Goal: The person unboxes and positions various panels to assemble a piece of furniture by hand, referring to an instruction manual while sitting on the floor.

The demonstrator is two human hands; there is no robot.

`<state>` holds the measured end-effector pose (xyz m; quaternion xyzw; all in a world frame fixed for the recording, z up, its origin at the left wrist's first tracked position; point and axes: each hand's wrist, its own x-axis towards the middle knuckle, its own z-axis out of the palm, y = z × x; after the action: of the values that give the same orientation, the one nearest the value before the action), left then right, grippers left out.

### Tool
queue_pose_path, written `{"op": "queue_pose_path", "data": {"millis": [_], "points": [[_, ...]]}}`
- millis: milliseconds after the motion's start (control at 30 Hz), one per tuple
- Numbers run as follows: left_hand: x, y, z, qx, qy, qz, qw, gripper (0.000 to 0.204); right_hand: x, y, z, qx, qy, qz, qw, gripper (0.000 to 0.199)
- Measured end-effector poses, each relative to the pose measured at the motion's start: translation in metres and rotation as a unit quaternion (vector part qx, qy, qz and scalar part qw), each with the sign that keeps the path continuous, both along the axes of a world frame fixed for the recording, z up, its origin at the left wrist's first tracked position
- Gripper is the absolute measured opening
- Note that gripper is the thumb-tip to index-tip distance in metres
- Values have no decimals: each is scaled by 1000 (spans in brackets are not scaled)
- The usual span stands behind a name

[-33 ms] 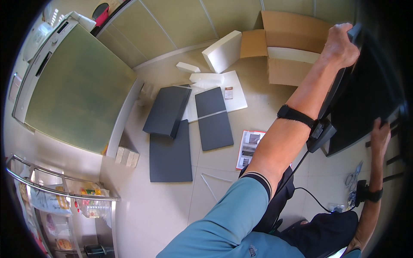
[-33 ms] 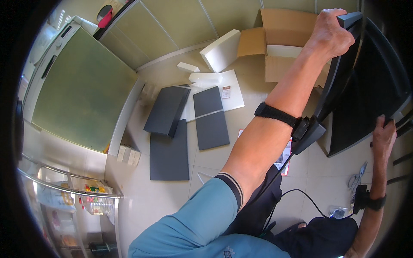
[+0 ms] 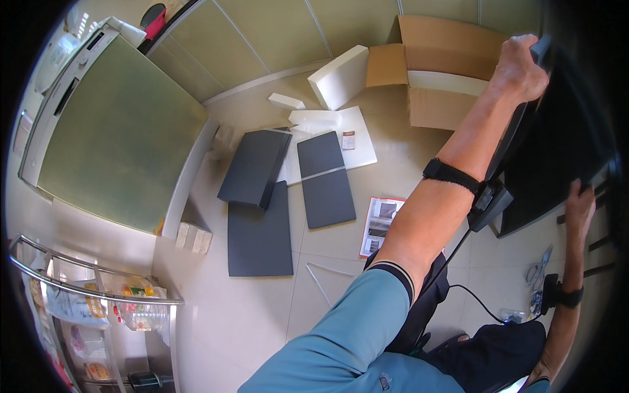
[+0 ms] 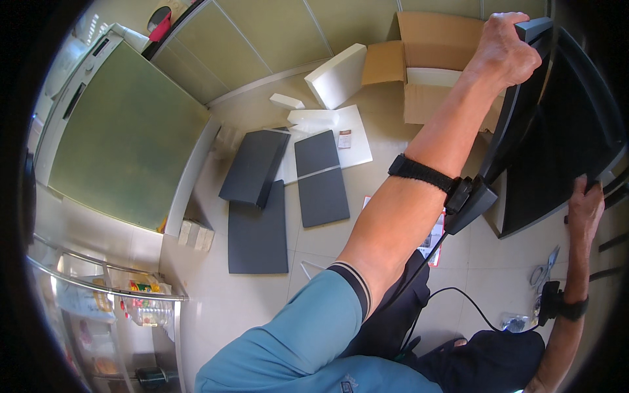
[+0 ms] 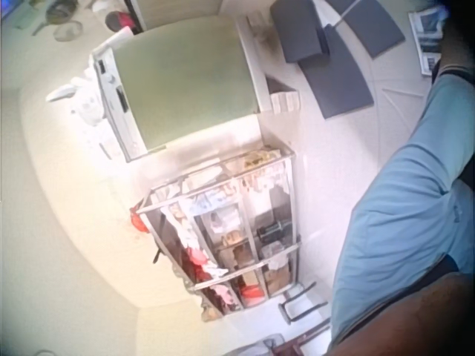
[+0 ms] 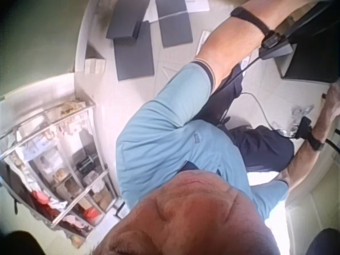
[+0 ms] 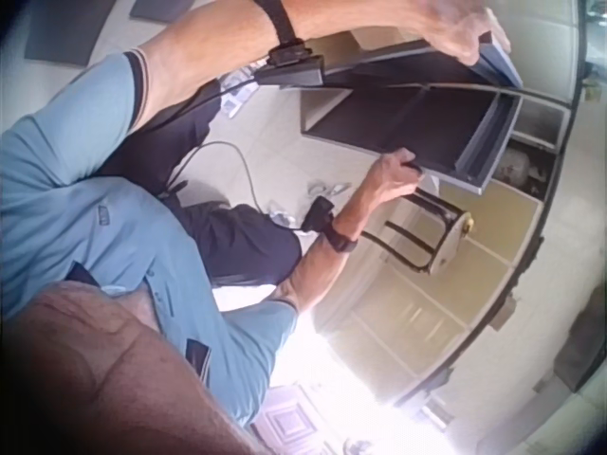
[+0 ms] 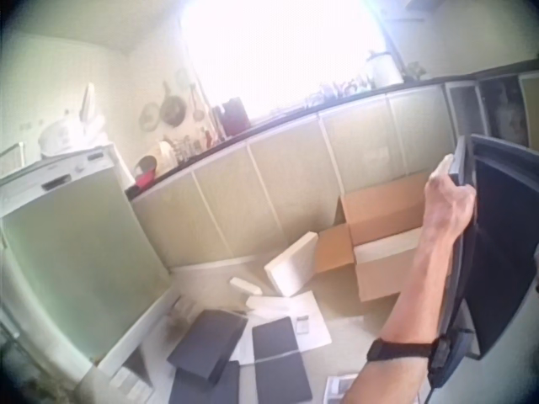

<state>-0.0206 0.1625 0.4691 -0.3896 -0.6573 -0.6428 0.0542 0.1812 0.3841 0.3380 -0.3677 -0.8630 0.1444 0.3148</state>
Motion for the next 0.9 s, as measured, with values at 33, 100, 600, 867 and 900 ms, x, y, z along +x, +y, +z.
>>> {"op": "queue_pose_path", "data": {"millis": [33, 100, 600, 867, 900], "points": [[-3, 7, -2, 4, 20, -7, 1000, 44, 1, 8, -2, 0, -1, -1, 1000, 32], [-19, 34, -11, 11, 39, -17, 999, 42, 5, 28, 0, 17, 7, 7, 1000, 33], [3, 80, 18, 49, -46, -54, 996, 62, -2, 24, 63, -11, 85, 68, 994, 27], [5, 82, 22, 42, -59, -43, 996, 61, -2, 28, 67, -18, 83, 61, 995, 24], [3, 80, 21, 27, -59, -35, 997, 61, -3, 26, 66, -20, 83, 63, 994, 24]]}}
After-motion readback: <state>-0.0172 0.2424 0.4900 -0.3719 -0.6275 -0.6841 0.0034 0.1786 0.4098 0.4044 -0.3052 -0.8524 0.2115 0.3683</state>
